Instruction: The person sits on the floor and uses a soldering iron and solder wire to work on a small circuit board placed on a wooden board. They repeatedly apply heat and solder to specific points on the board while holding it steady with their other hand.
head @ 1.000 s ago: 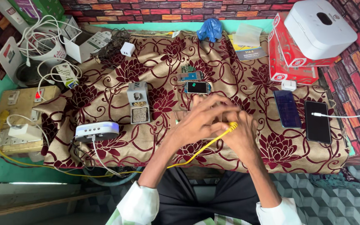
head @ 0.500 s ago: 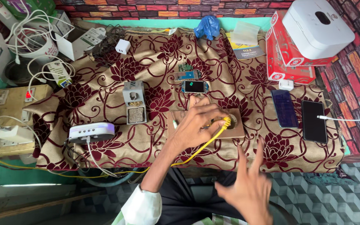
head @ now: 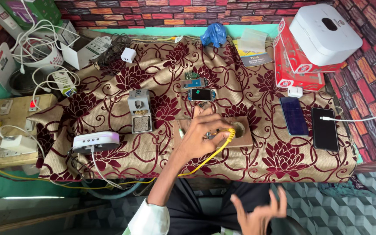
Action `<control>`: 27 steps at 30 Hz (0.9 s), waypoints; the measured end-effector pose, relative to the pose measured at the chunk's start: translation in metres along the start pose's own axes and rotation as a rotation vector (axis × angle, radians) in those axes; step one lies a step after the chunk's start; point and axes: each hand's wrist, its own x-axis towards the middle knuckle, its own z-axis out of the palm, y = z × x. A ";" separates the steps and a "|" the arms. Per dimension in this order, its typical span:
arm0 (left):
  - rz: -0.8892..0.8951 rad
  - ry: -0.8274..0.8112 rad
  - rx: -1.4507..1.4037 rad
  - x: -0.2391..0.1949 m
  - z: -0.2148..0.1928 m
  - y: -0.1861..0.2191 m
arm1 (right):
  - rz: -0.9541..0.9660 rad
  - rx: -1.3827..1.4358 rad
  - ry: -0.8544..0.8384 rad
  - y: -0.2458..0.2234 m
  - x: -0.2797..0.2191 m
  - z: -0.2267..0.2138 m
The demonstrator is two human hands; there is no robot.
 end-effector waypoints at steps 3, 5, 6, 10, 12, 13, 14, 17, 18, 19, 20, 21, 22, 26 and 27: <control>-0.016 0.006 0.019 -0.004 0.003 0.007 | 0.033 0.083 -0.267 -0.016 0.061 0.019; 0.043 -0.001 0.032 -0.004 0.006 0.010 | 0.064 0.145 -0.368 -0.023 0.089 0.039; 0.072 -0.004 0.039 -0.005 0.007 0.011 | 0.079 0.177 -0.420 -0.026 0.098 0.050; 0.059 0.033 0.049 -0.010 0.013 0.014 | 0.059 0.155 -0.248 -0.037 0.113 0.080; 0.040 0.065 0.069 -0.012 0.014 0.015 | -0.005 0.127 -0.177 -0.040 0.114 0.084; 0.014 0.059 0.071 -0.014 0.013 0.015 | 0.004 0.121 -0.182 -0.040 0.115 0.085; -0.011 0.053 0.073 -0.015 0.012 0.014 | 0.013 0.114 -0.186 -0.040 0.115 0.086; -0.046 -0.044 0.081 -0.023 0.006 0.012 | -0.055 0.099 -0.190 -0.037 0.119 0.087; -0.051 -0.089 0.086 -0.027 0.003 0.012 | -0.095 0.097 -0.190 -0.037 0.120 0.088; -0.032 -0.059 0.082 -0.032 -0.001 0.011 | -0.096 0.078 -0.188 -0.037 0.119 0.088; -0.012 -0.030 0.076 -0.038 -0.005 0.011 | -0.096 0.059 -0.185 -0.038 0.119 0.088; 0.010 0.000 0.069 -0.044 -0.008 0.010 | -0.099 0.038 -0.181 -0.037 0.119 0.088; -0.058 -0.052 0.252 -0.050 -0.011 0.009 | -0.120 0.026 -0.193 -0.037 0.119 0.087; -0.218 -0.233 0.696 -0.080 -0.023 -0.002 | -0.170 -0.007 -0.189 -0.031 0.118 0.083; -0.232 -0.273 0.737 -0.089 -0.026 -0.006 | -0.172 -0.010 -0.178 -0.029 0.117 0.082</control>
